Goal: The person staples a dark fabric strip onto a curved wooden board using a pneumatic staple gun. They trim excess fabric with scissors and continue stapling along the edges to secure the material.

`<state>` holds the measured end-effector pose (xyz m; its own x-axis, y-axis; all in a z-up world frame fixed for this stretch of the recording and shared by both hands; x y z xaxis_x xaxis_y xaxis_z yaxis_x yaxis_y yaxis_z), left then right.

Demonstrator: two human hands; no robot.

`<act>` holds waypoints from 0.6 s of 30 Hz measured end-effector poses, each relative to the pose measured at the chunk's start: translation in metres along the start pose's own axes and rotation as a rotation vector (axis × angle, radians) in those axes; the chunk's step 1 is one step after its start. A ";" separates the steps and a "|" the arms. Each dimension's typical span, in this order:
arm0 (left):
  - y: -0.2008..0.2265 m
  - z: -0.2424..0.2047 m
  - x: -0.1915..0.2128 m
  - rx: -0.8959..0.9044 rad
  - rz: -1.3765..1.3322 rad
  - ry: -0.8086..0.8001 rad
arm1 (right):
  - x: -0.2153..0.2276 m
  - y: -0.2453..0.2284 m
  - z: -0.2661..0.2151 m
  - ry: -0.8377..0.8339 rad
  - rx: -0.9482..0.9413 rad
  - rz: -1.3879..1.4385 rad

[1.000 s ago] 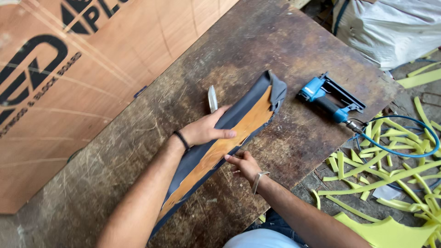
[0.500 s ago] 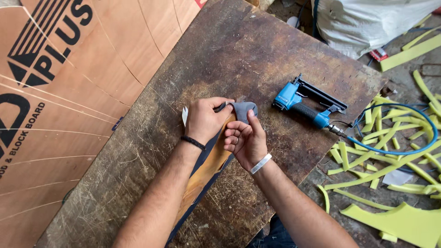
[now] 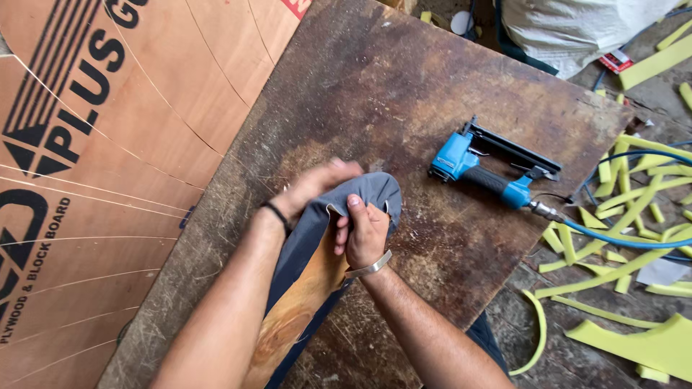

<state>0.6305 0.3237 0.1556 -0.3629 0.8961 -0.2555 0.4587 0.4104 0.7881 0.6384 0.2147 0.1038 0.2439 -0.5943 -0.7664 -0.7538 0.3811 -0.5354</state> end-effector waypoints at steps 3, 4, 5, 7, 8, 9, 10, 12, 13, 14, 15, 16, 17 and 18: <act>-0.023 0.002 -0.035 0.105 -0.154 -0.504 | 0.008 0.020 -0.001 -0.009 -0.011 0.040; -0.035 0.014 -0.014 0.133 0.078 -0.313 | 0.007 0.018 0.003 -0.060 0.027 0.063; -0.041 0.020 0.006 0.167 0.308 -0.124 | 0.007 0.016 0.002 -0.100 0.065 0.089; -0.056 0.015 0.003 0.291 0.302 -0.117 | 0.008 0.014 -0.005 -0.162 0.117 0.109; -0.062 0.012 -0.001 0.353 0.297 -0.114 | 0.008 0.015 -0.011 -0.184 0.130 0.102; -0.049 0.019 -0.006 0.255 0.442 -0.109 | 0.009 0.011 -0.010 -0.213 0.151 0.092; -0.033 0.026 -0.013 0.154 0.585 -0.104 | 0.010 0.010 -0.008 -0.221 0.155 0.102; -0.018 0.031 -0.014 0.145 0.930 -0.039 | 0.009 0.013 -0.007 -0.227 0.153 0.127; -0.016 0.032 -0.010 0.234 1.127 0.021 | 0.012 0.016 -0.007 -0.191 0.145 0.096; -0.013 0.030 -0.006 0.325 1.324 0.081 | 0.016 0.018 -0.007 -0.155 0.135 0.065; -0.004 0.029 -0.010 0.296 1.319 0.102 | 0.015 0.021 -0.004 -0.129 0.129 0.038; 0.005 0.027 -0.014 0.267 1.314 0.123 | 0.010 0.018 -0.002 -0.161 0.180 0.054; 0.012 0.024 -0.019 0.241 1.307 0.139 | 0.004 0.014 -0.004 -0.187 0.229 0.070; 0.015 0.020 -0.023 0.252 1.303 0.150 | -0.001 0.011 -0.006 -0.214 0.279 0.087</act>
<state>0.6618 0.3127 0.1624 0.3738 0.6350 0.6761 0.6666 -0.6908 0.2802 0.6264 0.2148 0.1009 0.3307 -0.4012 -0.8542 -0.5891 0.6193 -0.5190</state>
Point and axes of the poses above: each hand's wrist, its own z-axis towards the middle knuckle, its own x-axis out of the back of the hand, y = z × x, the point moved 10 cm from there along z, towards the middle knuckle, and after that the axes turned 4 degrees about z, right-handed, at the moved point
